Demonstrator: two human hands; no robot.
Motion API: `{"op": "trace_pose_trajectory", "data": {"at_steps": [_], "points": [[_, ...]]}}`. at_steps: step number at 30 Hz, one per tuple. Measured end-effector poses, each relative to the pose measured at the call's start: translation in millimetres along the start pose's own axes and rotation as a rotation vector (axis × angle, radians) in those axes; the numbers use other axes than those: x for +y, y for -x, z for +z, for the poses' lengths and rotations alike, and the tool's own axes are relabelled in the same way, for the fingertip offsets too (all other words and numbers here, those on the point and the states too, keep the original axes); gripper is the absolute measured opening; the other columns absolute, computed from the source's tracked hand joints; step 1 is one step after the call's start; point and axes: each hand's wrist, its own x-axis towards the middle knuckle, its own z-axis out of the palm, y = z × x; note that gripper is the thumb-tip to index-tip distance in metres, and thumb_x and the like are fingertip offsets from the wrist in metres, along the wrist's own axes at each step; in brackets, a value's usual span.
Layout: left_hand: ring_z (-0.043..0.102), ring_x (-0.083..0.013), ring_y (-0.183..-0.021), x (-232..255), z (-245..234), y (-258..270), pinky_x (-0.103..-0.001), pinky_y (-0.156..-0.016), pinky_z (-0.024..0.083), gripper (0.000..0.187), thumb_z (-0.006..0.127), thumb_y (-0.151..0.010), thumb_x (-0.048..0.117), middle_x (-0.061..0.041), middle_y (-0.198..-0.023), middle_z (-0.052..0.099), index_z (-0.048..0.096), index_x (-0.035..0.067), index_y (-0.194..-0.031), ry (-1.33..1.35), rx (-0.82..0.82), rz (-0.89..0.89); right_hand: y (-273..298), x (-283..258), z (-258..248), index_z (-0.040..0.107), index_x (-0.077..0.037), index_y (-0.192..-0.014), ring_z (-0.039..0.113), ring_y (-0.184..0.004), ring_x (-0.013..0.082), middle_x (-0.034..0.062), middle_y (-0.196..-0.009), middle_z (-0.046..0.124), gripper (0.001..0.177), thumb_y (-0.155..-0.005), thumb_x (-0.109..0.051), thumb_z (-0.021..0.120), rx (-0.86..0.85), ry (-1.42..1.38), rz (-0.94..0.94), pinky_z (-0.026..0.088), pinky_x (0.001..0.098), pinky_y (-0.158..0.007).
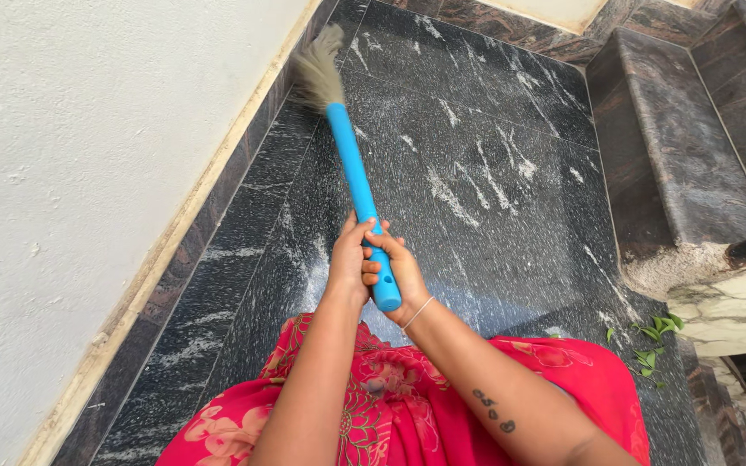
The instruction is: The person sweeps debris from a dark-tiled floor into a pile using a broom.
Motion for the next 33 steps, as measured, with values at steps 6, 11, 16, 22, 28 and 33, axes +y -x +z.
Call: {"op": "trace_pose_trajectory", "data": {"at_steps": [6,11,16,22,28,33], "points": [[0.078,-0.0286,-0.086,12,1,10,-0.024,-0.046,0.056,0.054,0.057,-0.096,0.019,-0.016,-0.111,0.072,0.050,0.006,-0.148,-0.053,-0.266,-0.133,36,18,44,0.054,-0.017,-0.111,0.051,-0.053,0.0065,-0.0002,-0.076,0.052,0.020,-0.094,-0.020,0.064,0.175,-0.005,-0.270,0.044,0.0208,-0.041],[0.076,-0.0281,-0.087,23,16,26,-0.025,-0.050,0.060,0.060,0.056,-0.094,0.019,-0.019,-0.117,0.072,0.046,0.006,-0.152,-0.082,-0.335,-0.223,58,15,70,0.048,-0.017,-0.114,0.052,-0.055,0.0085,0.0009,-0.076,0.051,0.024,-0.092,-0.018,0.059,0.254,0.008,-0.426,0.047,0.0245,-0.043],[0.078,-0.0258,-0.081,19,24,36,-0.021,-0.039,0.051,0.062,0.056,-0.095,0.020,-0.017,-0.112,0.074,0.045,0.005,-0.154,-0.178,-0.343,-0.085,62,6,50,0.049,-0.016,-0.109,0.052,-0.056,0.0067,0.0001,-0.077,0.052,0.020,-0.094,-0.019,0.062,0.170,-0.045,-0.347,0.045,0.0219,-0.043],[0.075,-0.0264,-0.073,12,23,33,-0.026,-0.039,0.052,0.066,0.055,-0.093,0.020,-0.014,-0.107,0.069,0.038,0.018,-0.156,-0.068,-0.097,0.055,33,-1,19,0.052,-0.011,-0.107,0.053,-0.056,0.0055,0.0015,-0.082,0.057,0.019,-0.100,-0.021,0.067,-0.040,-0.142,-0.091,0.045,0.0194,-0.043],[0.075,-0.0316,-0.078,25,14,37,-0.031,-0.054,0.060,0.063,0.058,-0.091,0.019,-0.016,-0.105,0.070,0.042,0.023,-0.152,0.020,-0.058,-0.076,50,15,52,0.057,-0.018,-0.113,0.054,-0.054,0.0063,0.0010,-0.078,0.056,0.021,-0.095,-0.023,0.065,0.121,-0.102,-0.179,0.045,0.0202,-0.042],[0.078,-0.0357,-0.085,28,15,34,-0.032,-0.057,0.063,0.066,0.059,-0.091,0.023,-0.026,-0.111,0.071,0.044,0.009,-0.153,0.054,-0.255,-0.139,60,13,72,0.052,-0.018,-0.113,0.055,-0.055,0.0080,0.0014,-0.078,0.055,0.024,-0.095,-0.024,0.066,0.206,-0.106,-0.319,0.047,0.0227,-0.042]]}}
